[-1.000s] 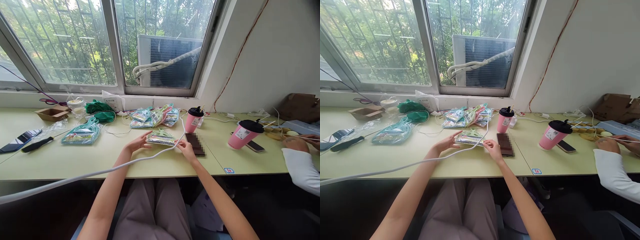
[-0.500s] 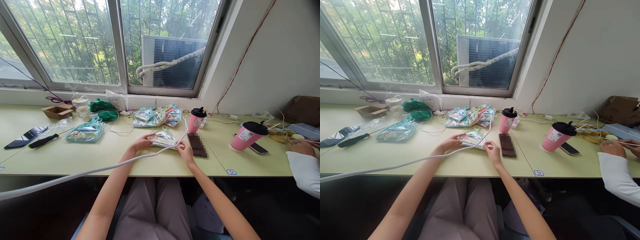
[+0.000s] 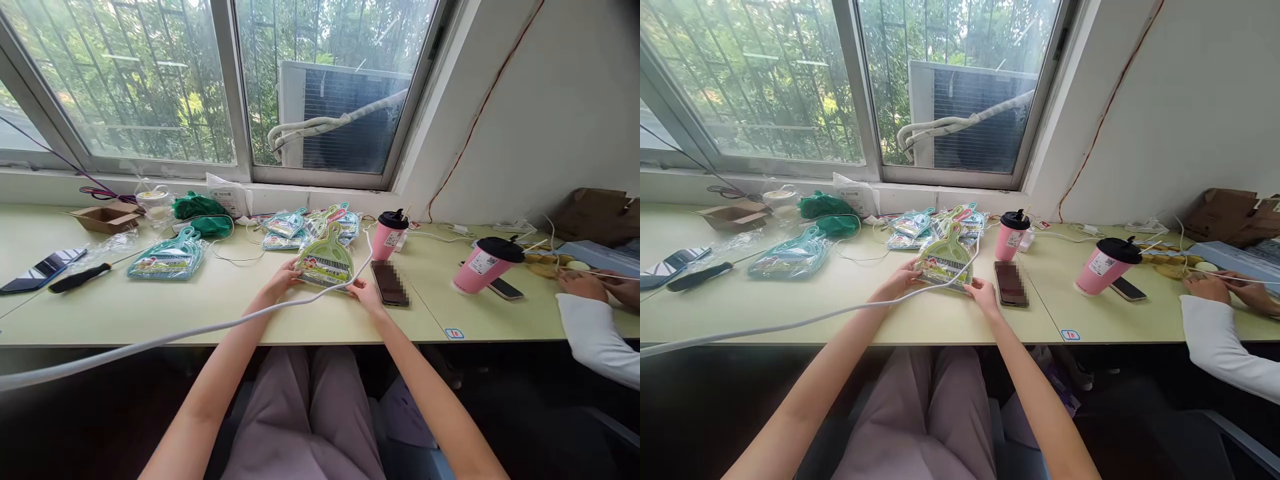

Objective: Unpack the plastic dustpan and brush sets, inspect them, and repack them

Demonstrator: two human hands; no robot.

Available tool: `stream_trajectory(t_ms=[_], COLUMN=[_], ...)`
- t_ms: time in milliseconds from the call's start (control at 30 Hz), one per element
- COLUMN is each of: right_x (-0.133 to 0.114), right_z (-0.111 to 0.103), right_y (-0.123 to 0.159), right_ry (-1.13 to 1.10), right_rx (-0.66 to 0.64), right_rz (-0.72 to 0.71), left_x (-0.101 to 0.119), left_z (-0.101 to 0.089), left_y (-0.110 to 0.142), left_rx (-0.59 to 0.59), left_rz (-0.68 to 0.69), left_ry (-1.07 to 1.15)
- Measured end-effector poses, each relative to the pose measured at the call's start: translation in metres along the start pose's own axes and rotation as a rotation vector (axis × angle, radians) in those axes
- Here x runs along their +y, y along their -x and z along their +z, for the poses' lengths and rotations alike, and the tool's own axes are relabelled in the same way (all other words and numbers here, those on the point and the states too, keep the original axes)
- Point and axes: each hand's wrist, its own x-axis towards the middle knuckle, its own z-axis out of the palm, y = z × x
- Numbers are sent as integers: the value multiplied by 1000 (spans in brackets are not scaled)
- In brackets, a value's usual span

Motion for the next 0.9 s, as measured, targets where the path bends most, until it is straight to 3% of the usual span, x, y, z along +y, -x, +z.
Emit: stream_trajectory(t_ms=[233, 400, 600, 733, 900], right_x=[1, 2, 1, 1, -3], right_z=[1, 0, 3, 1, 1], right_y=[1, 2, 4, 3, -1], right_ry=[-33, -52, 16, 94, 202], right_rx=[94, 103, 142, 195, 98], right_rz=[-79, -109, -147, -162, -263], left_x=[10, 5, -7, -9, -4], left_z=[6, 10, 11, 14, 12], left_y=[1, -4, -13, -15, -13], left_rx=[73, 22, 28, 6, -50], left_rz=[128, 184, 316, 321, 320], left_ry=[-234, -316, -307, -258, -168])
